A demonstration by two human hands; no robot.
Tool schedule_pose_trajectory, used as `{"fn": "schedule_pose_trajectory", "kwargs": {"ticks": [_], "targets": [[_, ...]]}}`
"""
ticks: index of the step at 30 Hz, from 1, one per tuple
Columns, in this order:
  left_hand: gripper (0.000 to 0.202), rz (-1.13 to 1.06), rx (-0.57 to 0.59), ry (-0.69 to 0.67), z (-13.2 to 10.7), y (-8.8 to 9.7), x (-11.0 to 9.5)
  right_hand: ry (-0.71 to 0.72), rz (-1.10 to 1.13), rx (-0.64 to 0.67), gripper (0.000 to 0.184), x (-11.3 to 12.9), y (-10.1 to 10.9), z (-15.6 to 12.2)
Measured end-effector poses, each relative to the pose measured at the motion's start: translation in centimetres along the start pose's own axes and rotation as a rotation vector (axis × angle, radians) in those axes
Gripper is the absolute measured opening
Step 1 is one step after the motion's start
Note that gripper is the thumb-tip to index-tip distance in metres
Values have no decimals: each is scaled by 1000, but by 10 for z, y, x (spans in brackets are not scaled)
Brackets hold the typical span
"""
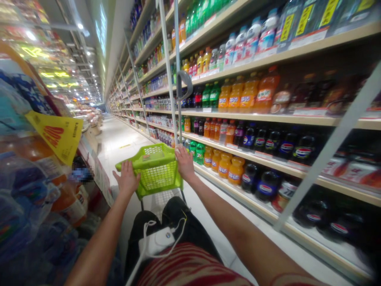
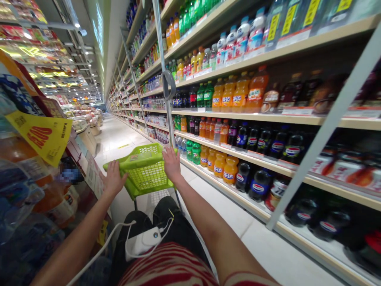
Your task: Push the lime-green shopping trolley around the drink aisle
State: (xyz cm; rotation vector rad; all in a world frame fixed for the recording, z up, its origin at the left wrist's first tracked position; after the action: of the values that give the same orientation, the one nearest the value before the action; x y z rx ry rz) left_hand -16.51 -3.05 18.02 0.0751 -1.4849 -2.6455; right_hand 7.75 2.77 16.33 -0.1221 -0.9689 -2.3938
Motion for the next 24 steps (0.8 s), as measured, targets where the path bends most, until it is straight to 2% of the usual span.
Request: {"fn": "schedule_pose_trajectory", "kwargs": {"ticks": [2, 4, 6, 9, 11, 14, 17, 19, 21, 24], "targets": [[61, -14, -11, 8, -1, -1, 5, -85, 0, -31, 51, -15, 6, 1], [59, -23, -13, 10, -2, -3, 7, -115, 17, -38, 51, -15, 5, 2], [59, -28, -19, 27, -3, -4, 7, -75, 46, -20, 51, 0, -2, 3], [57, -27, -7, 24, -2, -2, 6, 58, 98, 17, 52, 29, -13, 2], [55, -33, -1, 22, 1, 2, 7, 131, 116, 29, 52, 38, -15, 0], [55, -50, -1, 57, 5, 8, 15, 150, 99, 15, 52, 27, -12, -2], [53, -64, 22, 67, 6, 9, 20, 46, 59, -54, 53, 0, -4, -1], [51, -72, 19, 60, 5, 8, 19, -21, 45, -97, 52, -9, 0, -1], [50, -80, -2, 61, 3, 7, 17, -14, 51, -93, 51, -3, -2, -3], [48, -92, -37, 57, 0, 6, 14, 98, 80, -30, 52, 26, -10, -7]]}}
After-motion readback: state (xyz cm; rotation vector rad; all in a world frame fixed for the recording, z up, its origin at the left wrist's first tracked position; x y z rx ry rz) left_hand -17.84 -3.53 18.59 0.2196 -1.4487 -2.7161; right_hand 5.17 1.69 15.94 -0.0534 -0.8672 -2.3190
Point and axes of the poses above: each hand's wrist, its own z-axis towards the middle knuckle, its own y-axis out of the back of the hand, x = y × z, the point moved 7 cm from there along z, towards the middle knuckle, and after that the axes turned 3 degrees about x, right-handed, at the moved point
